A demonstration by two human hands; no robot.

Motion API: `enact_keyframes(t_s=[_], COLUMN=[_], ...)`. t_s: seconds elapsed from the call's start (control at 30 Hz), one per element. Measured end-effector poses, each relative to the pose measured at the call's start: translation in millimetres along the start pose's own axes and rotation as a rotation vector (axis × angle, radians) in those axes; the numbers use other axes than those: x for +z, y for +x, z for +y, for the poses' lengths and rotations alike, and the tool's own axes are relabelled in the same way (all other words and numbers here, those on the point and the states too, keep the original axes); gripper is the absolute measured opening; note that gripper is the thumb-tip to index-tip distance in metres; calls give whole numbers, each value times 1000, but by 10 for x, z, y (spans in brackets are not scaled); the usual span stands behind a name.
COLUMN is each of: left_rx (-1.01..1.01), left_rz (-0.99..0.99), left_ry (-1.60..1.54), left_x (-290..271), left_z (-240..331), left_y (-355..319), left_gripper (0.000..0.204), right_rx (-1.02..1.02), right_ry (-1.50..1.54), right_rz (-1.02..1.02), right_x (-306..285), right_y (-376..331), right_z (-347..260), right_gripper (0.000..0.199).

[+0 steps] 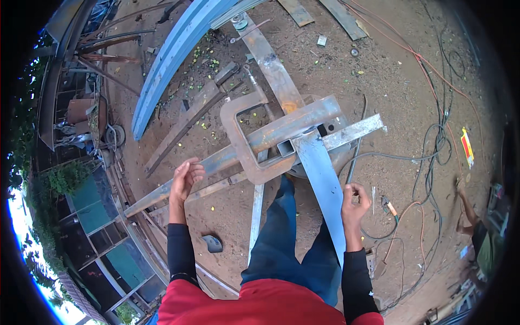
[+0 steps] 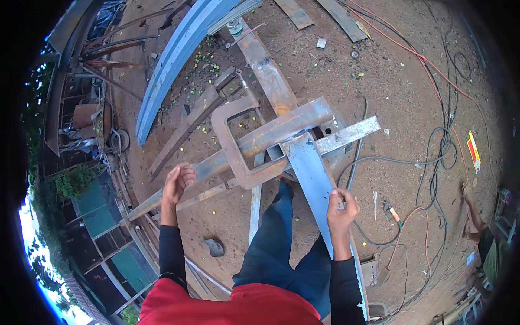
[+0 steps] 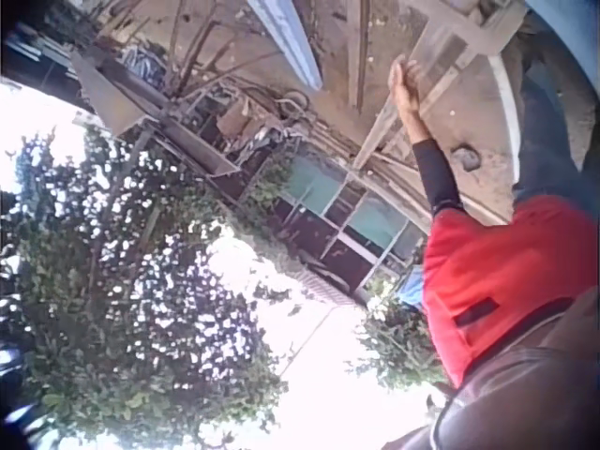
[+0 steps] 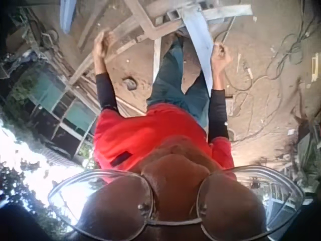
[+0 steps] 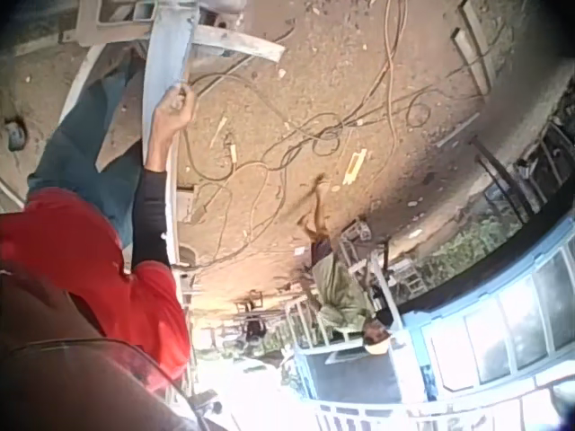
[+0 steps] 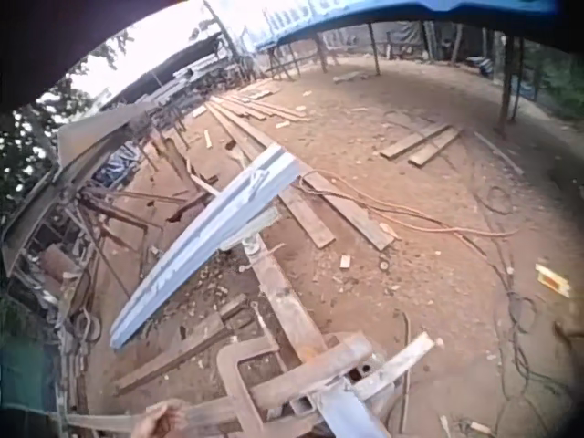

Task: The person measures and welds metal bars to a frame structure using a tape measure and a welding torch. They also use an angle grinder to smooth the welded joints and a hammer to adjust the alignment of the metal pieces.

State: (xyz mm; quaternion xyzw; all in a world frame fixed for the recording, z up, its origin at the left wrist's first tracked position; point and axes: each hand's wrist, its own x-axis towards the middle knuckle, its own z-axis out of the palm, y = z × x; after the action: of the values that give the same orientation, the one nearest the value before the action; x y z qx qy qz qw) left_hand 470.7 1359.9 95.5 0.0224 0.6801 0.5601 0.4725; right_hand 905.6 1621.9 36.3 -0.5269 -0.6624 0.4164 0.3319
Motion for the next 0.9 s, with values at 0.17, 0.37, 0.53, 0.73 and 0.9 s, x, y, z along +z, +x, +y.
enact_keyframes(t_s=[0.17,0.37,0.53,0.73,0.9], left_rx=[115,-76,-139,-167,-275], left_rz=[-155,-494,-770,-762,-986], left_ry=[-38,-372,-657,-1052,-992], left_x=[372,1291,1404,1632,1497], left_z=[409,133,29,-23,-113], left_y=[3080,4644,4751,4636,4781], left_gripper=[38,27,36,43,47], right_rx=[-92,-21,-100,-133,-123], right_ry=[-86,-319,-502,-486,-468], right_rz=[-74,-563,-567,-584,-556], right_x=[980,3298,3867,3888,3892], right_y=[765,428,331,298,335], right_z=[-976,-1324,-1059,-1093,-1086], right_gripper=[11,87,102,101,97])
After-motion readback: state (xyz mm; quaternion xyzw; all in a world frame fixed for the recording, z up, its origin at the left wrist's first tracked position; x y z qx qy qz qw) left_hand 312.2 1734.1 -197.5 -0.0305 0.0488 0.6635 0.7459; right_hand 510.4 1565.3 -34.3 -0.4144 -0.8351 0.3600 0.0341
